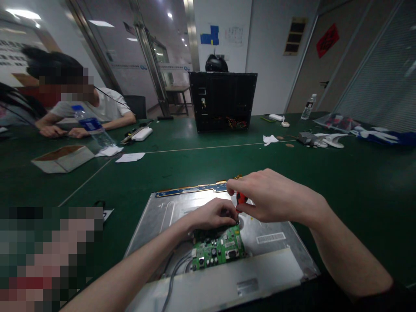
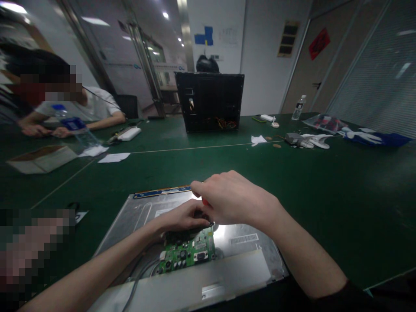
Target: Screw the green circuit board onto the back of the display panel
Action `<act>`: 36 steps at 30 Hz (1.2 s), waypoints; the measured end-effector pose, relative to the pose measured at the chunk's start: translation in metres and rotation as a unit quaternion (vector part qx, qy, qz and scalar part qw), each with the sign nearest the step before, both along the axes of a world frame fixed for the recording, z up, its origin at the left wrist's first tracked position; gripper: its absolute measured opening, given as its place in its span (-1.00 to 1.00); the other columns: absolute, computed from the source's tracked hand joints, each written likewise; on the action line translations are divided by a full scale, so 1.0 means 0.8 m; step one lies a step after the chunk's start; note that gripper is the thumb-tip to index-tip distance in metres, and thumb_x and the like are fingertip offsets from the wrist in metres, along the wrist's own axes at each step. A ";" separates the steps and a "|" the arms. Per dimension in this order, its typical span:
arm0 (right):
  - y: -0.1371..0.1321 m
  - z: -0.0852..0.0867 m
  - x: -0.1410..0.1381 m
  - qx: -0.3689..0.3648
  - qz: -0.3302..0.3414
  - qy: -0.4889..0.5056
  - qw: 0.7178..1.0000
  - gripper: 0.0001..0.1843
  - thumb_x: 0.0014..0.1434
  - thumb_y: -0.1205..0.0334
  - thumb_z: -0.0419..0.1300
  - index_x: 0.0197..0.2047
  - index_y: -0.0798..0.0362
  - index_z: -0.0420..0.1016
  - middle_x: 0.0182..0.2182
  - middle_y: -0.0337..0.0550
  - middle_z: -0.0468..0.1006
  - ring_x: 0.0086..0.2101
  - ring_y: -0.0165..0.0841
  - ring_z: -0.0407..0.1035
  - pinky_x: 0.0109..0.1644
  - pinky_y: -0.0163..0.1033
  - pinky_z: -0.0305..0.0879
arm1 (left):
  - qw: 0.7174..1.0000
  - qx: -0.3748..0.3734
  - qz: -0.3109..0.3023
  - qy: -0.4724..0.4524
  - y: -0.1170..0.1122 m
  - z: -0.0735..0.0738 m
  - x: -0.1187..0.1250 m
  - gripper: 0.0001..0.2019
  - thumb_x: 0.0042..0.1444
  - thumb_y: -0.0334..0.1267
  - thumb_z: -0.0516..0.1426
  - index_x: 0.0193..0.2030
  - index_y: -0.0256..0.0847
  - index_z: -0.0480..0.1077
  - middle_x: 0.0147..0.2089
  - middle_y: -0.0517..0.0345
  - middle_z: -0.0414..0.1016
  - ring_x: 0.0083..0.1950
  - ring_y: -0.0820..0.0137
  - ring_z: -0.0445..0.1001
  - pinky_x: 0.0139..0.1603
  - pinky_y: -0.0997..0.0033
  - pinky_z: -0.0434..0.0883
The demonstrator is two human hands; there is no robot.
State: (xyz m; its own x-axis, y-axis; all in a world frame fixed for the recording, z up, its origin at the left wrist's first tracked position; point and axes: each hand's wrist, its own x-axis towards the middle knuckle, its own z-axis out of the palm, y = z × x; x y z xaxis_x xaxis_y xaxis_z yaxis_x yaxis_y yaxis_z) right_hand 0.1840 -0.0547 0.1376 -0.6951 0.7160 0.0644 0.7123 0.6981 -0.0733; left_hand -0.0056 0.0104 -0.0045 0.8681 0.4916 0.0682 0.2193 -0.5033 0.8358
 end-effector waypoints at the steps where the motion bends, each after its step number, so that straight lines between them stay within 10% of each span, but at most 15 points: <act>1: 0.000 0.001 0.000 -0.010 0.007 0.005 1.000 -0.86 0.19 0.29 0.18 -0.16 0.02 0.37 -0.38 -0.22 0.54 -0.44 -0.38 0.34 -0.46 -0.29 -0.05 | 1.000 -0.001 0.002 0.004 0.000 0.000 0.000 -0.94 0.10 -0.32 0.26 -0.30 -0.26 0.53 -0.33 0.17 0.53 -0.30 0.36 0.45 -0.26 0.49 0.33; 36: 0.000 -0.001 0.002 0.010 -0.005 -0.005 1.000 -0.98 0.21 0.32 0.15 -0.26 0.03 0.37 -0.36 -0.22 0.55 -0.40 -0.38 0.36 -0.45 -0.27 -0.06 | 0.999 -0.037 -0.001 0.001 -0.002 0.003 0.000 -0.98 0.10 -0.37 0.24 -0.30 -0.26 0.51 -0.30 0.16 0.54 -0.26 0.34 0.48 -0.22 0.48 0.37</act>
State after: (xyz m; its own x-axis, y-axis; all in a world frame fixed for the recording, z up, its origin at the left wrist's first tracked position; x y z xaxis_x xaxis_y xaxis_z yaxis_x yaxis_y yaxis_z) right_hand 0.1855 -0.0547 0.1372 -0.6881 0.7221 0.0712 0.7204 0.6916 -0.0522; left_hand -0.0053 0.0084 -0.0023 0.8691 0.4936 0.0307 0.2193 -0.4403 0.8706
